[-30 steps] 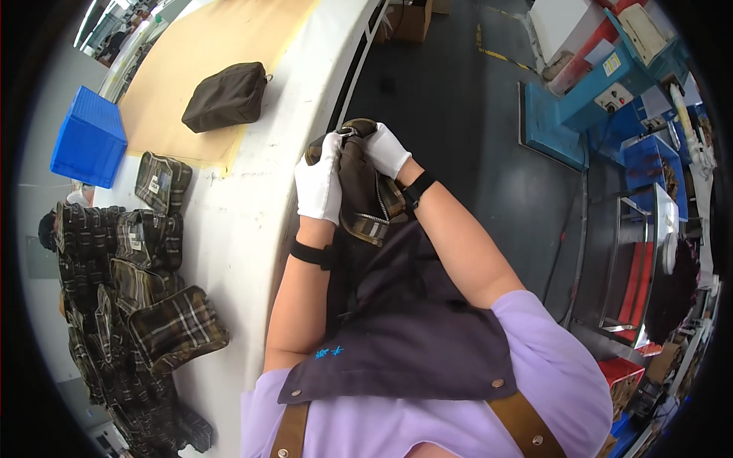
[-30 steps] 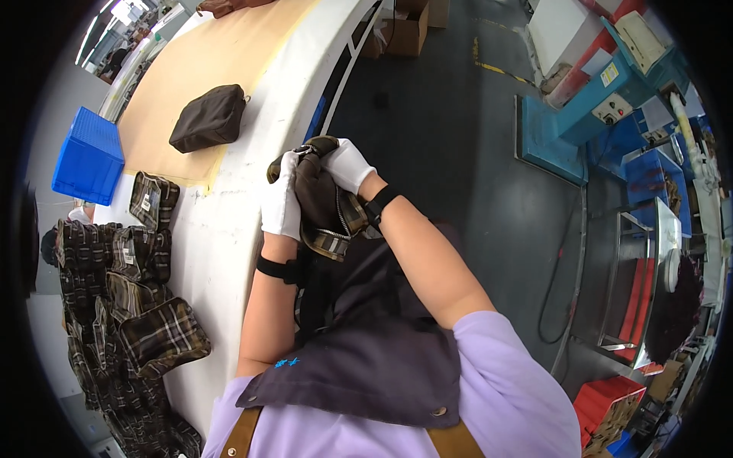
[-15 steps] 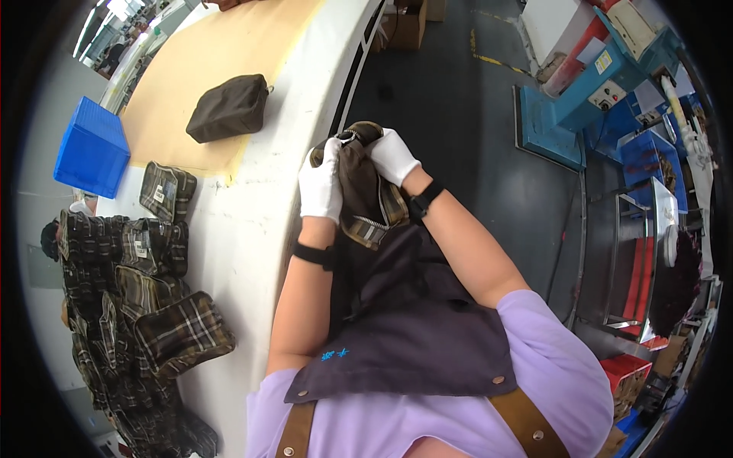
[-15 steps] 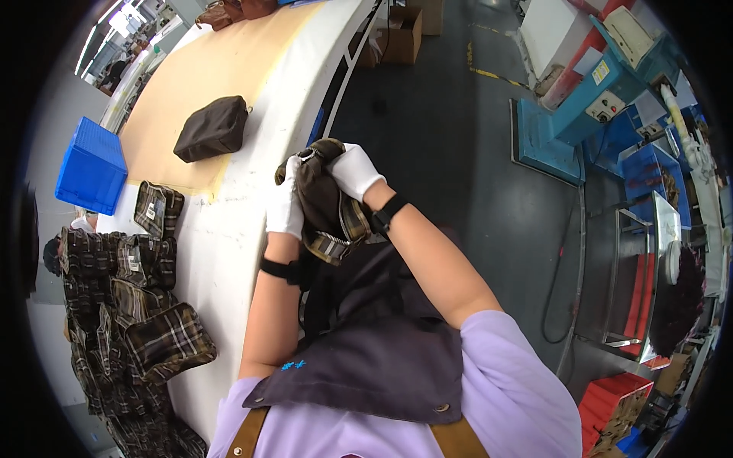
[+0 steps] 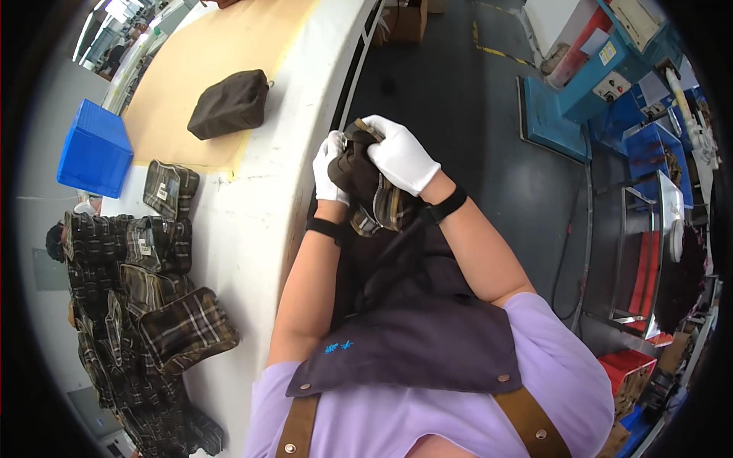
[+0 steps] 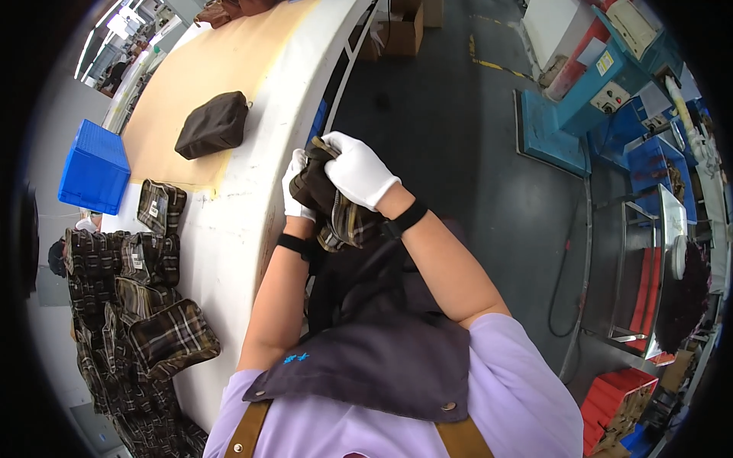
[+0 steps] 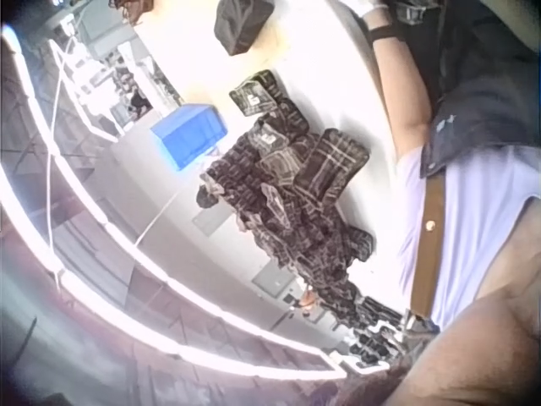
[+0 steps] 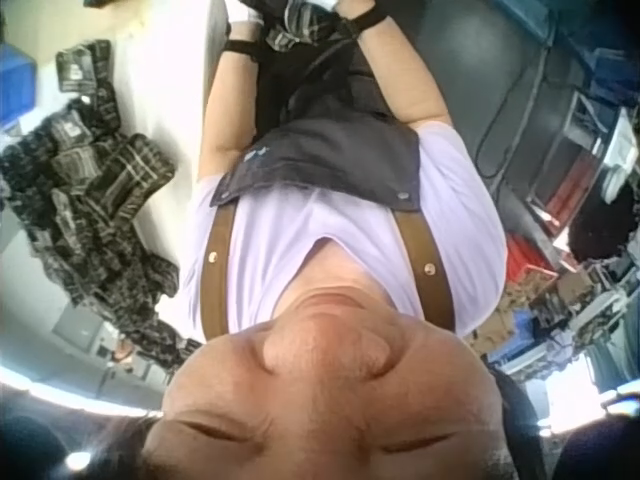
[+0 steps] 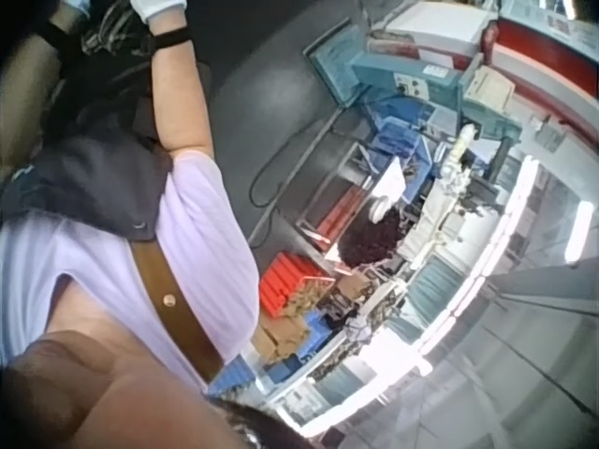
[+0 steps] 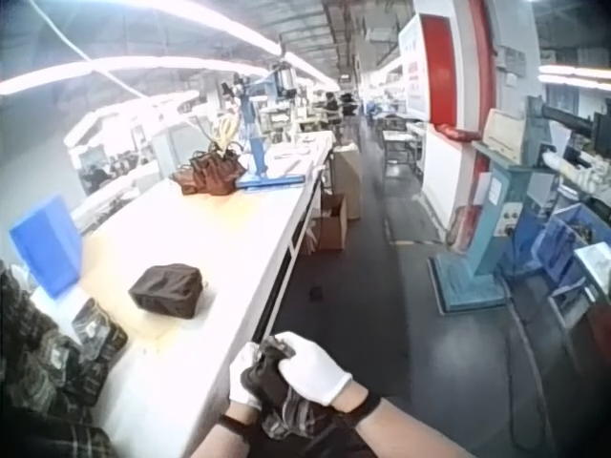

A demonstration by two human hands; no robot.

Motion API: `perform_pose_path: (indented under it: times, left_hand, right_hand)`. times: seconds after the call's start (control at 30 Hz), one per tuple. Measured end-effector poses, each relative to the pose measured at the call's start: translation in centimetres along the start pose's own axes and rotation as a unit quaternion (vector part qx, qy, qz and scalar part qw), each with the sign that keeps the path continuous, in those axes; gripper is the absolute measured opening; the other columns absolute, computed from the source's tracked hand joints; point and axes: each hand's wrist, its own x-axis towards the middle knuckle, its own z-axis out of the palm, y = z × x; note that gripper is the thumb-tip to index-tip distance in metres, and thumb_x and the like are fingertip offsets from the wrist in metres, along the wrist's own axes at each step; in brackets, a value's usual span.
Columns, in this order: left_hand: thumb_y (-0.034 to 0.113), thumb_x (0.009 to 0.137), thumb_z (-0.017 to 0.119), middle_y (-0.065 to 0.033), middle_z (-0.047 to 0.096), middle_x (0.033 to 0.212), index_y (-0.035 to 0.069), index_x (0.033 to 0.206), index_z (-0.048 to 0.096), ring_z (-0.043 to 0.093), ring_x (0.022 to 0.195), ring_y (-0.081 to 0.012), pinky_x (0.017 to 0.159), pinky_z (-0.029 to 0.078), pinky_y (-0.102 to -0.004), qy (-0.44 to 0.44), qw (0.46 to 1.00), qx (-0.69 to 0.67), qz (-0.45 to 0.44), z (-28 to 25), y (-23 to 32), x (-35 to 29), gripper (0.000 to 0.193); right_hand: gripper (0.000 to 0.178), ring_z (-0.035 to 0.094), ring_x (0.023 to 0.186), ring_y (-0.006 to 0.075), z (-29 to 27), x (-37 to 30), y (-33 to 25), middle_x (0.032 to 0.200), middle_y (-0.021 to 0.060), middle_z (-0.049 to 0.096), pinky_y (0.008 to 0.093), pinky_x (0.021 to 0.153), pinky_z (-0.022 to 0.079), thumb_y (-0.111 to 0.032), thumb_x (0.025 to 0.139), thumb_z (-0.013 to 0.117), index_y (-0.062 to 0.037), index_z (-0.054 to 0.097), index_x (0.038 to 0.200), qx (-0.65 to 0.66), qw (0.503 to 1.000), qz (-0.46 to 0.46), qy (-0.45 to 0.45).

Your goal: Inspecting and cleaning small leather bags in a factory workshop.

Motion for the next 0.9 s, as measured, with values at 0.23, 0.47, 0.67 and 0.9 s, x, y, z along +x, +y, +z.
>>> perform_pose_path:
  times: [0.23, 0.47, 0.67, 0.9]
  left_hand:
    - [0.029, 0.109, 0.049, -0.0018, 0.057, 0.084, 0.004, 0.09, 0.058, 0.05, 0.079, -0.0109, 0.073, 0.046, -0.0292, -0.036, 0.999, -0.018, 0.008, 0.1, 1.3, 0.2, 0.033]
    - [0.046, 0.11, 0.042, -0.0075, 0.069, 0.096, 0.003, 0.111, 0.067, 0.064, 0.087, -0.0181, 0.081, 0.053, -0.0304, -0.05, 0.931, -0.303, -0.198, -0.1, -4.3, 1.7, 0.049]
    - [0.033, 0.106, 0.051, -0.0164, 0.072, 0.104, 0.003, 0.113, 0.066, 0.069, 0.093, -0.0323, 0.084, 0.055, -0.0406, -0.154, 0.988, 0.007, 0.002, -0.5, -3.4, 2.6, 0.034]
    - [0.039, 0.112, 0.037, -0.0074, 0.07, 0.099, 0.008, 0.107, 0.067, 0.067, 0.087, -0.0195, 0.079, 0.054, -0.0329, -0.065, 0.969, -0.192, -0.143, 0.4, -4.7, 1.2, 0.044]
  right_hand:
    - [0.045, 0.064, 0.112, 0.0157, -2.0, -2.2, -3.6, 0.117, 0.0096, 0.068, 0.0303, 0.101, 0.049, 0.015, 0.081, 0.044, 0.0028, 0.062, 0.121, -0.218, 0.975, 0.03, -0.035]
    - [0.029, 0.064, 0.094, 0.014, 0.3, -1.1, 0.8, 0.098, 0.0091, 0.069, 0.029, 0.088, 0.051, 0.004, 0.084, 0.055, 0.0, 0.064, 0.112, 0.101, 0.994, 0.021, 0.033]
    - [0.031, 0.067, 0.096, 0.0169, -1.5, -1.5, -1.2, 0.103, 0.0105, 0.071, 0.0307, 0.088, 0.052, 0.004, 0.085, 0.053, 0.0014, 0.063, 0.114, -0.031, 0.999, -0.019, -0.008]
    - [0.027, 0.064, 0.093, 0.0135, 0.4, -0.7, 1.6, 0.096, 0.007, 0.069, 0.0304, 0.085, 0.052, 0.004, 0.085, 0.056, 0.0009, 0.063, 0.11, 0.126, 0.992, -0.009, 0.004]
